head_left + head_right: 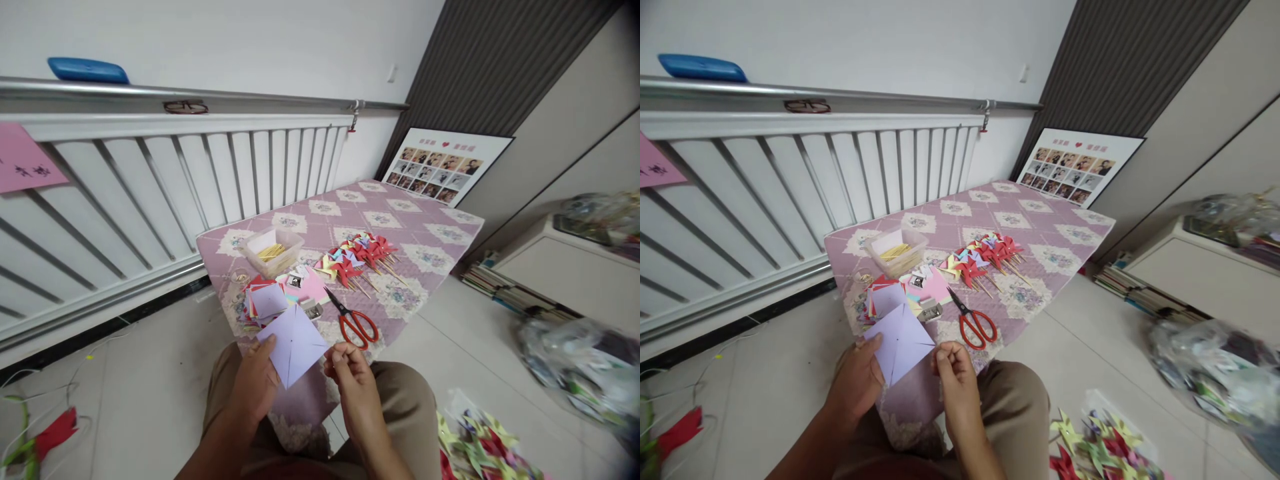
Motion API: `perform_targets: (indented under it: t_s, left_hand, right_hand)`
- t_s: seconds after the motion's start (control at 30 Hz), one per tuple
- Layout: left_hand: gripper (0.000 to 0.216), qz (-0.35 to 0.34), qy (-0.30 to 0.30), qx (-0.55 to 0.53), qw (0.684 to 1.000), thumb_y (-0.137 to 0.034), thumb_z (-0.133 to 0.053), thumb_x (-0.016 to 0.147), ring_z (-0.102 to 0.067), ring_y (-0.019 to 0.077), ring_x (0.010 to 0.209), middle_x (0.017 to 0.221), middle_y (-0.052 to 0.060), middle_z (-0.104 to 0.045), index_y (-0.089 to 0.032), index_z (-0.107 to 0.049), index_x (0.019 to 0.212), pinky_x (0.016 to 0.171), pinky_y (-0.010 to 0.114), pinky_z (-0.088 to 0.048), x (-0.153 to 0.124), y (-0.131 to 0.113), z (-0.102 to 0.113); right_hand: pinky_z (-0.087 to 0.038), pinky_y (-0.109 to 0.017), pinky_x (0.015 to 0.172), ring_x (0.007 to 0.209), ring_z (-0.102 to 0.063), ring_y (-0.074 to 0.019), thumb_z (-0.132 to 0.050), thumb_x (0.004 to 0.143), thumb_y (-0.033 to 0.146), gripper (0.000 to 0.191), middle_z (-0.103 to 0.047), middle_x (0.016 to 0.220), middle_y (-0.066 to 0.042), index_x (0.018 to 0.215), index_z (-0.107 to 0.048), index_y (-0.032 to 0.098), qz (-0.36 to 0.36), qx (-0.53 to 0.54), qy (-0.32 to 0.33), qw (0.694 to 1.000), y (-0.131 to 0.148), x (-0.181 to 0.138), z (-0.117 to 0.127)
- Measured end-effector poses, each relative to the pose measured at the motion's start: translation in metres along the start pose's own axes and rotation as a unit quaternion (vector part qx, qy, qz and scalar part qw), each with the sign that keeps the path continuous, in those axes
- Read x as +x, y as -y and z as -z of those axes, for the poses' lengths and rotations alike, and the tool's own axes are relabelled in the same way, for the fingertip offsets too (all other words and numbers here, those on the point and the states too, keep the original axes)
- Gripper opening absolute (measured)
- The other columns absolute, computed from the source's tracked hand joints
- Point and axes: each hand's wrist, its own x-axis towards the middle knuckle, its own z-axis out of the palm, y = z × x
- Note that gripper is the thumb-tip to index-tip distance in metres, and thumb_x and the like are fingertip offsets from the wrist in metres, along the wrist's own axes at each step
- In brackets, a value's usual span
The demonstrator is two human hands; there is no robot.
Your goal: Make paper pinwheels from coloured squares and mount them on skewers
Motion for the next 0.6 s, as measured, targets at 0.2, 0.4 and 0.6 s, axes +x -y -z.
perform_targets:
  t_s: [0.2,0.4,0.6]
  left_hand:
    - [0.027,-0.004,-0.009,-0.042,0.999,-0.021,-0.070,0.072,-0.069,0.0193,0.095,0.091,0.003,-0.075,-0.020,-0.064,0.098,0.089,0.030,-0.053,0.004,0.006,0.000]
    - [0.013,-0.014,0.003,-0.014,1.000,-0.027,-0.064,0.076,-0.068,0.0225,0.094,0.095,0.004,-0.074,-0.022,-0.065,0.088,0.079,0.033,-0.055,0.003,0.006,-0.004]
    - [0.012,-0.023,0.002,-0.003,1.000,-0.027,-0.064,0.075,-0.068,0.0218,0.087,0.088,0.004,-0.074,-0.023,-0.064,0.087,0.077,0.032,-0.054,-0.001,0.006,-0.007]
  right_hand:
    - [-0.046,-0.027,0.064,0.069,-0.054,-0.0163,-0.064,0.083,0.040,0.018,-0.057,0.074,0.000,0.084,-0.058,0.023,0.051,-0.066,0.029,0.996,-0.002,-0.007,-0.005]
    - [-0.048,-0.028,0.073,0.077,-0.059,-0.0168,-0.056,0.086,0.028,0.024,-0.061,0.084,-0.001,0.110,-0.056,0.024,0.091,-0.114,0.131,0.981,-0.009,-0.020,-0.015]
    - [-0.048,-0.030,0.078,0.084,-0.060,-0.0183,-0.052,0.089,0.026,0.022,-0.061,0.089,-0.004,0.110,-0.058,0.023,0.094,-0.177,0.139,0.970,-0.008,-0.023,-0.019]
